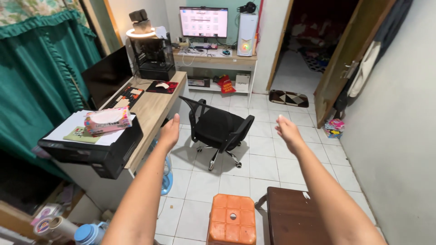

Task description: The recorder is seen rearranging chairs and a stool in a room.

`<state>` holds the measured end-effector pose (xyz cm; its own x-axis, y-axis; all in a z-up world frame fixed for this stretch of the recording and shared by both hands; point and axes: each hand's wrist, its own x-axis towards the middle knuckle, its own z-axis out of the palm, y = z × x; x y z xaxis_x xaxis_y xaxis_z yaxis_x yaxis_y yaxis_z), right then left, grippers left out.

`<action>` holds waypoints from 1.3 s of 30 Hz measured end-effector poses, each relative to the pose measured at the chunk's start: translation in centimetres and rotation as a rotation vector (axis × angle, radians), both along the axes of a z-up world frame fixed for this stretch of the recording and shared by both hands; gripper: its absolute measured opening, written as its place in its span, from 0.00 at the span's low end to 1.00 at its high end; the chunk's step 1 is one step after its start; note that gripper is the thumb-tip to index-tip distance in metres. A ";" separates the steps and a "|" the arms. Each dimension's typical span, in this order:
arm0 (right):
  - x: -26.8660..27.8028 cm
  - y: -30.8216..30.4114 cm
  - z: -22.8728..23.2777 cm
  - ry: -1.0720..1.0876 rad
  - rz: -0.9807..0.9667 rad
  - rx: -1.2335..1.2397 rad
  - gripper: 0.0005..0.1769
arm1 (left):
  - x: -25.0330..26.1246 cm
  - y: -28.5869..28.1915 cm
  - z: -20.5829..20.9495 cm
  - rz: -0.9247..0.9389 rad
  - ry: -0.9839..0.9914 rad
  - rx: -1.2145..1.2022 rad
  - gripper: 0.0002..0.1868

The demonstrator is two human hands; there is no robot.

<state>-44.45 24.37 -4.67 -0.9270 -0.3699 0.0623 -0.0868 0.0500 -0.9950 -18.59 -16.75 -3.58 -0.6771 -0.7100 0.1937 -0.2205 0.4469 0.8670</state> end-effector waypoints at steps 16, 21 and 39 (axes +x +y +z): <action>1.3 -14.0 7.1 0.041 -0.032 0.002 0.39 | -5.1 -14.5 5.3 -0.067 -0.020 -0.096 0.43; 1.0 -17.0 7.9 0.053 -0.043 -0.016 0.39 | -6.6 -17.2 7.6 -0.126 -0.001 -0.066 0.43; -8.9 -25.4 5.6 0.011 -0.052 0.060 0.36 | -15.3 -26.0 4.4 -0.155 -0.030 -0.061 0.42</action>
<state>-53.30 -1.04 0.93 -0.9444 -0.3248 0.0514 -0.0930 0.1138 -0.9891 -33.87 -42.79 0.82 -0.7835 -0.5842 0.2118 -0.1700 0.5293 0.8312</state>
